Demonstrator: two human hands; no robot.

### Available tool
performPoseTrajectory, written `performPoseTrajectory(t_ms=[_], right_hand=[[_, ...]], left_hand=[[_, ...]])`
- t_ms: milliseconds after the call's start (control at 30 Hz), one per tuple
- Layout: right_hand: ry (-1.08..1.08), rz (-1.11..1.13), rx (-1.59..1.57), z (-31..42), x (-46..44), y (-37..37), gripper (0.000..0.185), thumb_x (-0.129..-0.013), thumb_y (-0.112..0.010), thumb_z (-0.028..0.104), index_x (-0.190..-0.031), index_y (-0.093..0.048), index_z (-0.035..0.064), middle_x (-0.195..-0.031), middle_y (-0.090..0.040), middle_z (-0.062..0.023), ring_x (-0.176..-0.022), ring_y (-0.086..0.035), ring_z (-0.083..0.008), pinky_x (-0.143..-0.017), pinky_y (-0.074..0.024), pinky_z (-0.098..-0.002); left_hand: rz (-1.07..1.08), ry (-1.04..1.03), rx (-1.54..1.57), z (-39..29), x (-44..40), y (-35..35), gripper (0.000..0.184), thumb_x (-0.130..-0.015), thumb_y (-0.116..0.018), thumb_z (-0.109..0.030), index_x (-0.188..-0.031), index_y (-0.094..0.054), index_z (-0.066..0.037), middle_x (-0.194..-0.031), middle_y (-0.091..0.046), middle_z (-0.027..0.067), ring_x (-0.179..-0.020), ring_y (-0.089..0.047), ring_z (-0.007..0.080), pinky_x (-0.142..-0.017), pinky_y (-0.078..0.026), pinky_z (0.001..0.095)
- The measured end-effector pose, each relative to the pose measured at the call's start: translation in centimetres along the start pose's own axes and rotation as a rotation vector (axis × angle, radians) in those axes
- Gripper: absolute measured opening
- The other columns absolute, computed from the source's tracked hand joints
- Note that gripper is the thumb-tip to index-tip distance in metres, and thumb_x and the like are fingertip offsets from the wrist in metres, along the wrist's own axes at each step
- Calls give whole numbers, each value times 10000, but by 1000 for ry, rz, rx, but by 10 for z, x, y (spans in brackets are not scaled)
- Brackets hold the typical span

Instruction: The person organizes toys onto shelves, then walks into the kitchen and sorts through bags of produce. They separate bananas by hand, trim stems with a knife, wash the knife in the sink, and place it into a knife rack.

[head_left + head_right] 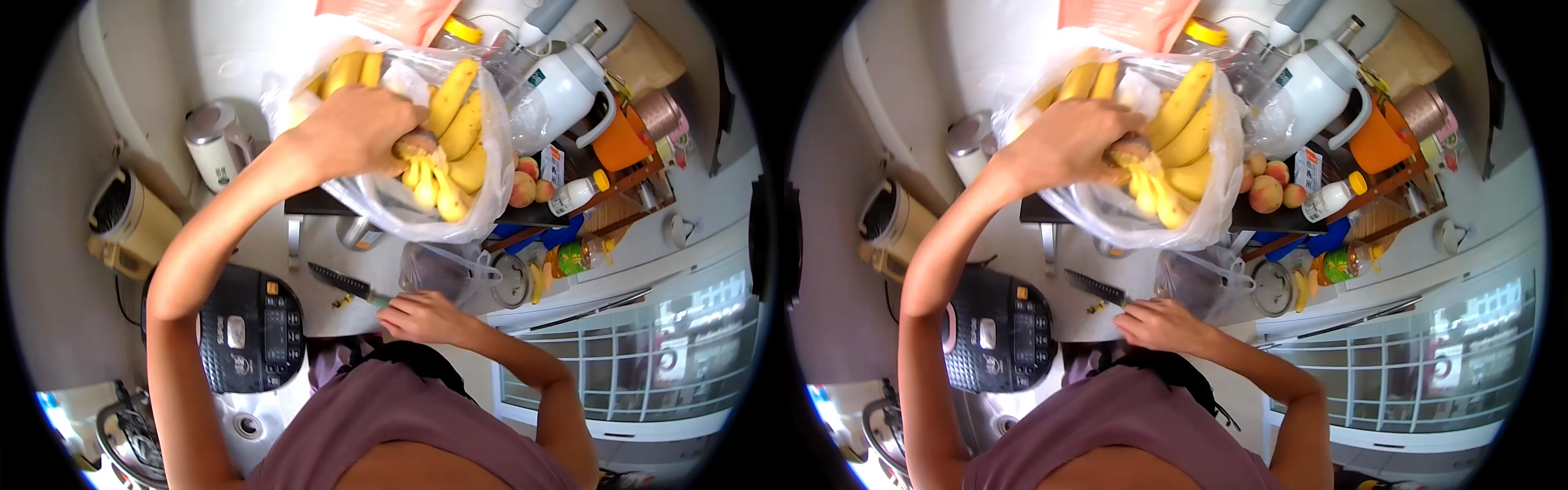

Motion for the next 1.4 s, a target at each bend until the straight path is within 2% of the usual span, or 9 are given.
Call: performPoseTrajectory(t_ms=[167, 267, 367, 500, 633, 800, 1000, 1133, 1400], right_hand=[[-373, 103, -187, -87, 83, -181, 323, -827, -666, 205, -1092, -553, 60, -970, -572, -113, -943, -594, -289, -781, -496, -408], [-491, 153, -63, -86, 85, -211, 404, -804, -699, 233, -1124, -523, 59, -1046, -552, -131, -1015, -566, -313, -828, -484, -428], [-593, 219, 46, -88, 82, -234, 517, -737, -765, 274, -1134, -500, 74, -1084, -536, -138, -1023, -564, -321, -847, -482, -429], [-662, 267, -12, -100, 85, -267, 549, -699, -792, 298, -1101, -510, 51, -1074, -561, -149, -1021, -562, -322, -852, -482, -414], [-568, 264, 8, -103, 97, -287, 458, -733, -769, 289, -1038, -564, 17, -1026, -614, -162, -998, -597, -319, -800, -511, -407], [-829, 277, -326, -79, 100, -235, 358, -814, -653, 257, -1038, -490, 29, -929, -645, -205, -838, -644, -374, -714, -500, -479], [-813, 280, -454, -28, 104, -84, 335, -867, -628, 247, -1052, -421, 58, -801, -641, -191, -729, -642, -386, -649, -491, -485], [-999, 292, -1042, 19, 107, 18, 360, -885, -673, 266, -1033, -409, 71, -763, -636, -93, -628, -638, -174, -562, -477, -323], [-1124, 140, -1000, 107, 71, 129, 310, -929, -596, 119, -1181, -456, 3, -742, -585, -31, -598, -541, -89, -551, -439, -242]], left_hand=[[172, 75, 78, 6, -4, 9, 377, -730, -742, -243, -1041, -622, -67, -991, -643, 132, -961, -619, 321, -837, -496, 411], [195, -169, 394, 33, -27, 16, 525, -833, -677, -350, -1275, -542, -100, -1332, -509, 135, -1274, -440, 348, -1101, -341, 465], [102, -426, 138, 48, -56, 14, 456, -842, -674, -204, -1269, -544, -107, -1331, -510, 129, -1268, -451, 332, -1090, -360, 442], [385, -109, 87, 60, -72, -1, 419, -744, -673, -4, -1134, -579, -125, -1104, -617, 68, -1121, -544, 297, -997, -421, 436], [224, -360, -129, 65, -75, 23, 209, -710, -645, 63, -872, -644, -70, -904, -641, 53, -1057, -564, 259, -945, -427, 431], [458, -321, -6, 81, -58, 24, 347, -733, -600, 92, -1034, -685, -57, -1146, -640, 72, -1156, -544, 250, -1078, -370, 397], [333, -252, 369, 41, -37, 38, 371, -845, -584, -89, -1211, -574, -27, -1116, -642, 121, -1120, -573, 260, -990, -456, 391], [425, -216, 490, 33, -15, 15, 498, -806, -665, -131, -1258, -493, -15, -1056, -637, 144, -1039, -590, 223, -903, -474, 337], [201, -207, 328, 33, 8, 6, 410, -772, -693, -71, -1147, -542, -2, -1004, -599, 118, -886, -583, 217, -794, -483, 341]])
Point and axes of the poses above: each hand's wrist, its own x-axis away from the middle knuckle, its own y-axis out of the back of the hand, z = x × y, the point moved 3 cm from there along -x, towards the middle knuckle
